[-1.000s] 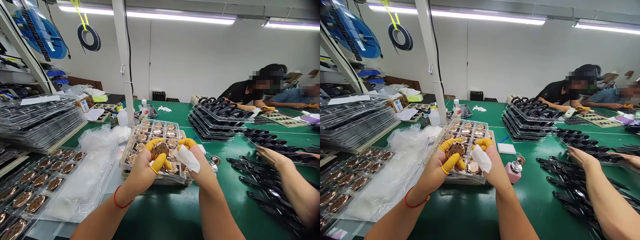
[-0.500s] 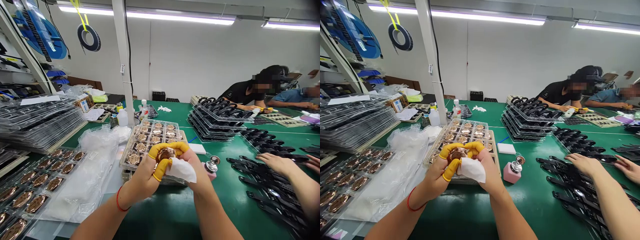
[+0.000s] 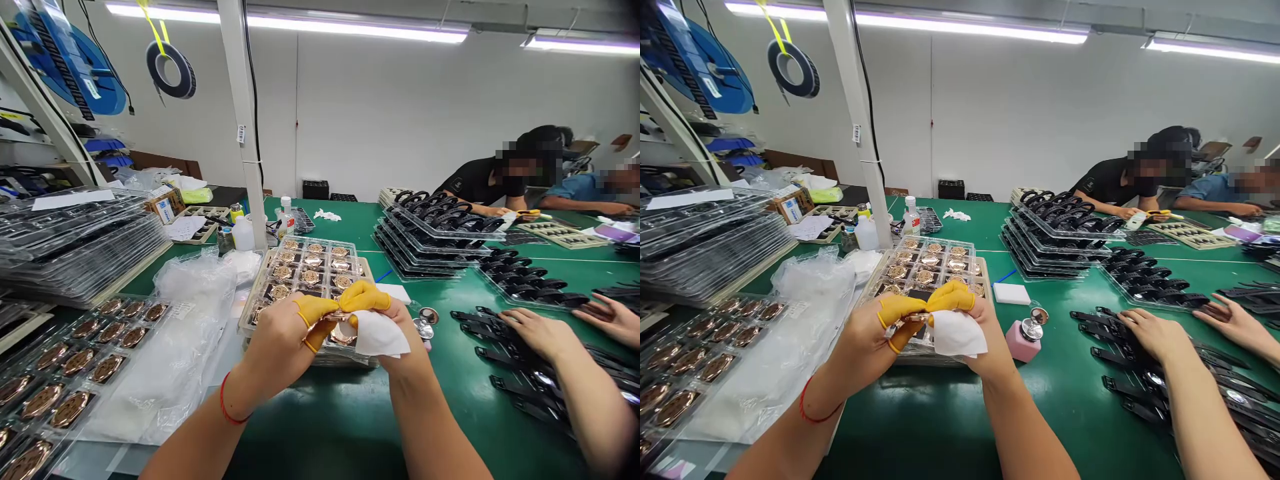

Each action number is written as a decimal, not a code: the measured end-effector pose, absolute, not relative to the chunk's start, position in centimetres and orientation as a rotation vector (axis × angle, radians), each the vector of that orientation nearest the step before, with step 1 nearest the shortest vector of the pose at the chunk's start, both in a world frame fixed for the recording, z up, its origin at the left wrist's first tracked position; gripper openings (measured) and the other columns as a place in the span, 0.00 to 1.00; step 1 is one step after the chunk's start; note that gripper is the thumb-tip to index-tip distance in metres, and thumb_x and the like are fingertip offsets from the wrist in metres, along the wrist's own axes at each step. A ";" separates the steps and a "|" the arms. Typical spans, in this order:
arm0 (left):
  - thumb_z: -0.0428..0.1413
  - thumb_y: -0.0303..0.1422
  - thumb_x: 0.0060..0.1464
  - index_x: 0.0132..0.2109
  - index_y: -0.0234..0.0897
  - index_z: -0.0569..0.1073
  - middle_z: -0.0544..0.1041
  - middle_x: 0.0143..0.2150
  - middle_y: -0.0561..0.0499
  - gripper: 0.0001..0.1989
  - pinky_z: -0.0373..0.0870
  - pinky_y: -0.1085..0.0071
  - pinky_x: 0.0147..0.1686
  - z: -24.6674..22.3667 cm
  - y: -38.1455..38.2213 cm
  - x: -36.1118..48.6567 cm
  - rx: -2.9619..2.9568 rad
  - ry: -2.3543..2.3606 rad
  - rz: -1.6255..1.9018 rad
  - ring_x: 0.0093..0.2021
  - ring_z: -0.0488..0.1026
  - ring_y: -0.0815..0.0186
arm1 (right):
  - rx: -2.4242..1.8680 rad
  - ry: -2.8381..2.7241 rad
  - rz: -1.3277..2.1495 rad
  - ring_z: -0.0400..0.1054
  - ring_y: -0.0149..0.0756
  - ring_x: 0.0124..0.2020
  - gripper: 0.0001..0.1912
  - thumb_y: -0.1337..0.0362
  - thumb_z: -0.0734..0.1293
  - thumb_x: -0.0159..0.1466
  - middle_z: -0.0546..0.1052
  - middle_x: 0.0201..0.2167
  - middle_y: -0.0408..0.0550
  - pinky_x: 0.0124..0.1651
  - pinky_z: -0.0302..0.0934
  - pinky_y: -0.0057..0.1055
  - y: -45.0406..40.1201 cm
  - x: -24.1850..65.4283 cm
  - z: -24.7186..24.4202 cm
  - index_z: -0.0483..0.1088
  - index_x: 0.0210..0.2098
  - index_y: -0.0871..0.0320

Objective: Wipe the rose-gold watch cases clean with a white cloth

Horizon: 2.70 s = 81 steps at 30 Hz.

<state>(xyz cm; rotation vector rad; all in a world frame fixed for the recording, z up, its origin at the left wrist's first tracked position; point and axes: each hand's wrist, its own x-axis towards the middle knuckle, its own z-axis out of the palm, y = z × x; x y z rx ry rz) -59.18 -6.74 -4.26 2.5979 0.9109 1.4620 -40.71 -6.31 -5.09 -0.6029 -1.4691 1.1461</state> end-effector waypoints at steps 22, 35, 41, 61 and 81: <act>0.59 0.29 0.57 0.44 0.40 0.77 0.82 0.35 0.49 0.07 0.77 0.75 0.32 -4.8 -6.3 -59.4 2.047 0.381 1.668 0.34 0.79 0.65 | -0.422 -1.195 1.579 0.69 0.35 0.32 0.06 0.58 0.77 0.51 0.75 0.29 0.45 0.39 0.65 0.33 -7.5 -42.5 -4.5 0.78 0.27 0.50; 0.62 0.48 0.51 0.39 0.34 0.68 0.72 0.25 0.54 0.22 0.70 0.80 0.22 -3.7 -6.5 -57.7 1.303 0.613 1.206 0.20 0.67 0.75 | -0.750 -1.286 1.574 0.67 0.31 0.27 0.15 0.56 0.72 0.57 0.75 0.37 0.47 0.21 0.61 0.24 -7.8 -40.6 -3.8 0.70 0.41 0.54; 0.57 0.45 0.58 0.43 0.35 0.69 0.74 0.30 0.51 0.17 0.71 0.79 0.23 -4.6 -7.0 -57.5 1.452 0.594 1.260 0.23 0.67 0.74 | -0.748 -1.247 1.231 0.68 0.33 0.30 0.09 0.62 0.75 0.54 0.74 0.30 0.44 0.32 0.67 0.28 -8.6 -40.1 -3.7 0.73 0.34 0.53; 0.68 0.48 0.42 0.32 0.34 0.74 0.69 0.22 0.53 0.21 0.67 0.79 0.20 -5.4 -6.6 -56.9 1.032 0.244 0.656 0.19 0.64 0.75 | -0.693 -1.490 1.006 0.68 0.46 0.31 0.11 0.48 0.76 0.48 0.71 0.25 0.52 0.30 0.64 0.44 -8.5 -40.2 -4.8 0.75 0.21 0.45; 0.52 0.29 0.58 0.45 0.36 0.78 0.80 0.44 0.49 0.12 0.71 0.72 0.39 -2.1 3.4 -60.9 2.435 1.174 0.345 0.39 0.76 0.64 | -0.687 -1.396 1.144 0.74 0.34 0.27 0.09 0.54 0.70 0.56 0.81 0.26 0.44 0.20 0.63 0.29 -4.0 -38.3 -5.0 0.78 0.37 0.43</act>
